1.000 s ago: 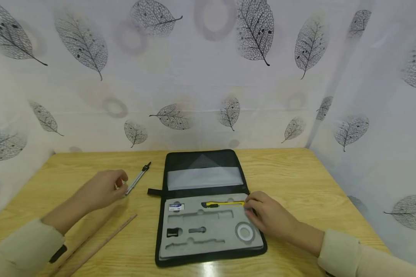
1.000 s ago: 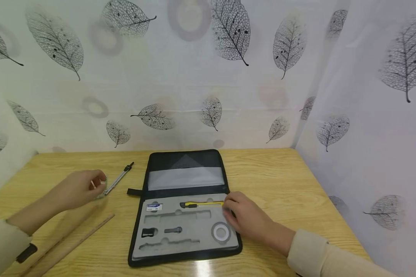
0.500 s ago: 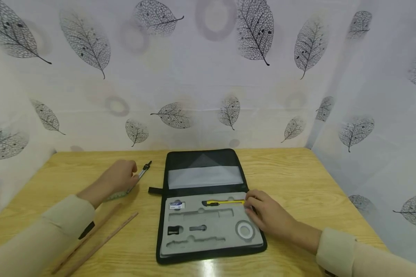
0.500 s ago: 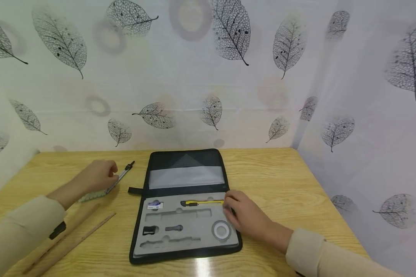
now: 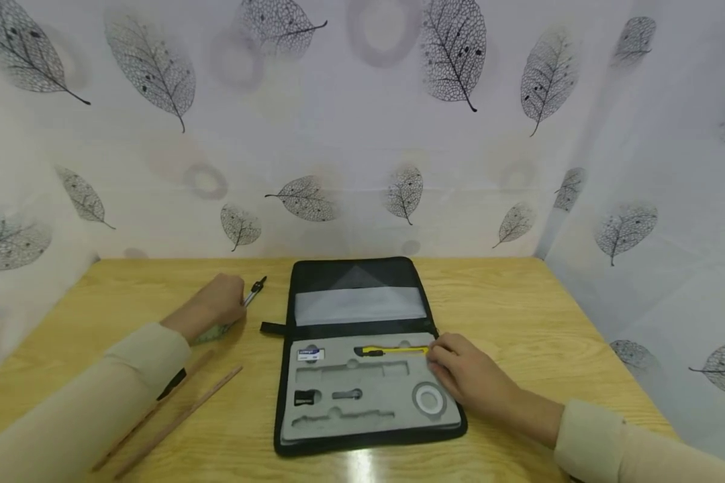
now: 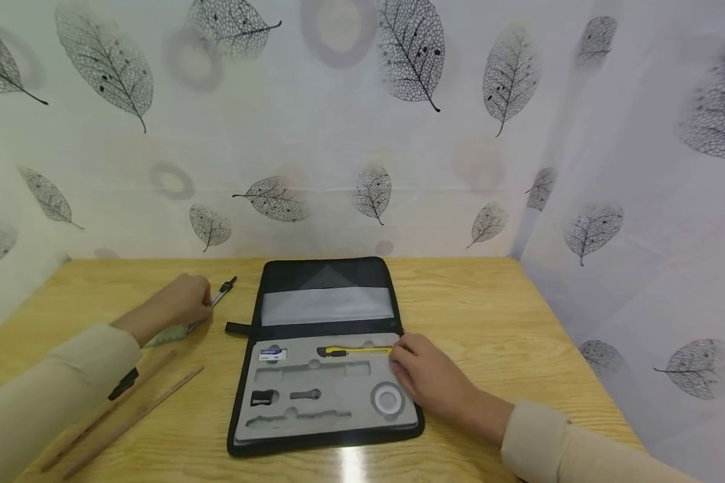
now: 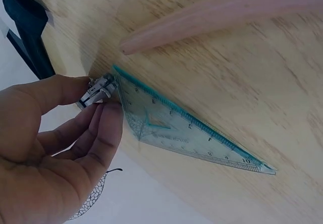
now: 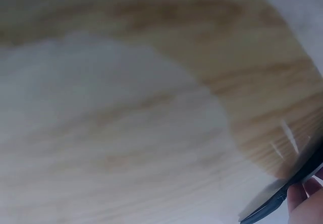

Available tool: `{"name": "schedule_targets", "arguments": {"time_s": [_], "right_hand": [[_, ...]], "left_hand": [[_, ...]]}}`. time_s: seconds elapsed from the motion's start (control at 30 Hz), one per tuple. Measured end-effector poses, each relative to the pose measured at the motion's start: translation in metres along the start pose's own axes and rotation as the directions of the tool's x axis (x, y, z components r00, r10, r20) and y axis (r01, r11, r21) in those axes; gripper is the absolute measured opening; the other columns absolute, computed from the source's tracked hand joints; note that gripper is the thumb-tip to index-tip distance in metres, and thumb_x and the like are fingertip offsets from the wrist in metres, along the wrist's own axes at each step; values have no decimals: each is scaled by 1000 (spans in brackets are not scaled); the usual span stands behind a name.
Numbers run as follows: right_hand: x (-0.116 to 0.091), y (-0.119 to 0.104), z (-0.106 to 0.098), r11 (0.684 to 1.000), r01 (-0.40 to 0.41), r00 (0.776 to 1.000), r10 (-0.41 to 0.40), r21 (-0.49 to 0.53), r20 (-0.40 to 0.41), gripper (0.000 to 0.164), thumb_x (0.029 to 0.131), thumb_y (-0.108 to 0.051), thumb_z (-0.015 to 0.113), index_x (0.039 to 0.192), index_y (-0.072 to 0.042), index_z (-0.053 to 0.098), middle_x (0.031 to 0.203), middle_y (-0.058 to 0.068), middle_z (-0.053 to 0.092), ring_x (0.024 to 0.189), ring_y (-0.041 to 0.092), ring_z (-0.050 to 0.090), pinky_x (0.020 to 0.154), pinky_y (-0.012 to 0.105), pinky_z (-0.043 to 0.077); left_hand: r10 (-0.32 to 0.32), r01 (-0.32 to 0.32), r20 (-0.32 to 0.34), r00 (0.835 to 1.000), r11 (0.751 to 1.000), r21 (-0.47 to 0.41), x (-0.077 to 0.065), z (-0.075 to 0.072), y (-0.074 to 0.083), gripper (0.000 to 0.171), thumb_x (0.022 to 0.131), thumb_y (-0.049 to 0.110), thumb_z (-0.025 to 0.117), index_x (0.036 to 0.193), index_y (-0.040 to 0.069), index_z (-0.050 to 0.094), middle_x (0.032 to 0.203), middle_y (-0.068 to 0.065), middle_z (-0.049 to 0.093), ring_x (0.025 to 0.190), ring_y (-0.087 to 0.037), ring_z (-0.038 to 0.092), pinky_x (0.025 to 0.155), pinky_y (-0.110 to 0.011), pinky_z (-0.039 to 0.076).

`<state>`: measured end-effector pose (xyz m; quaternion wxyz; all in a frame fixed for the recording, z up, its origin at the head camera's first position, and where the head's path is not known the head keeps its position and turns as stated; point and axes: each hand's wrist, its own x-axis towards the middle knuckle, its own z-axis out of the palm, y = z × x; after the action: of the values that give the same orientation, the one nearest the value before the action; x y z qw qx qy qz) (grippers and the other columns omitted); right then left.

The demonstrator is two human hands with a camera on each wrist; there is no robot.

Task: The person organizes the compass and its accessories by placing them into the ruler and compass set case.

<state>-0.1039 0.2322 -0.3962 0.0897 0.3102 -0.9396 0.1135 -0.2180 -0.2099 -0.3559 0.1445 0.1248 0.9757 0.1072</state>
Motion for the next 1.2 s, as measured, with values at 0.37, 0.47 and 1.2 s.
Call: {"name": "schedule_targets", "arguments": {"time_s": [0.37, 0.47, 1.2], "right_hand": [[4, 1, -9, 1000, -9, 1000, 9, -25, -4, 12, 93, -16, 70, 105, -20, 70, 105, -9, 55, 100, 5, 52, 87, 30, 55], [6, 0, -10, 999, -17, 1000, 18, -32, 8, 13, 93, -17, 70, 105, -21, 70, 105, -9, 55, 100, 5, 51, 87, 30, 55], [0, -1, -2, 1000, -1, 1000, 1, 2, 4, 11, 94, -16, 68, 104, -20, 69, 106, -9, 55, 99, 5, 52, 86, 29, 55]], "left_hand": [[-68, 66, -16, 998, 993, -97, 3, -4, 6, 23, 85, 14, 72, 72, 2, 57, 54, 0, 49, 47, -11, 43, 49, -23, 43], [-84, 80, -20, 996, 985, -150, 1, -3, 3, 32, 84, 14, 71, 59, 9, 52, 45, 5, 43, 41, -9, 41, 46, -22, 42], [-104, 127, 84, 991, 929, -348, -17, 3, -3, 15, 81, 13, 77, 75, 0, 72, 64, -6, 67, 53, -13, 63, 54, -28, 56]]}}
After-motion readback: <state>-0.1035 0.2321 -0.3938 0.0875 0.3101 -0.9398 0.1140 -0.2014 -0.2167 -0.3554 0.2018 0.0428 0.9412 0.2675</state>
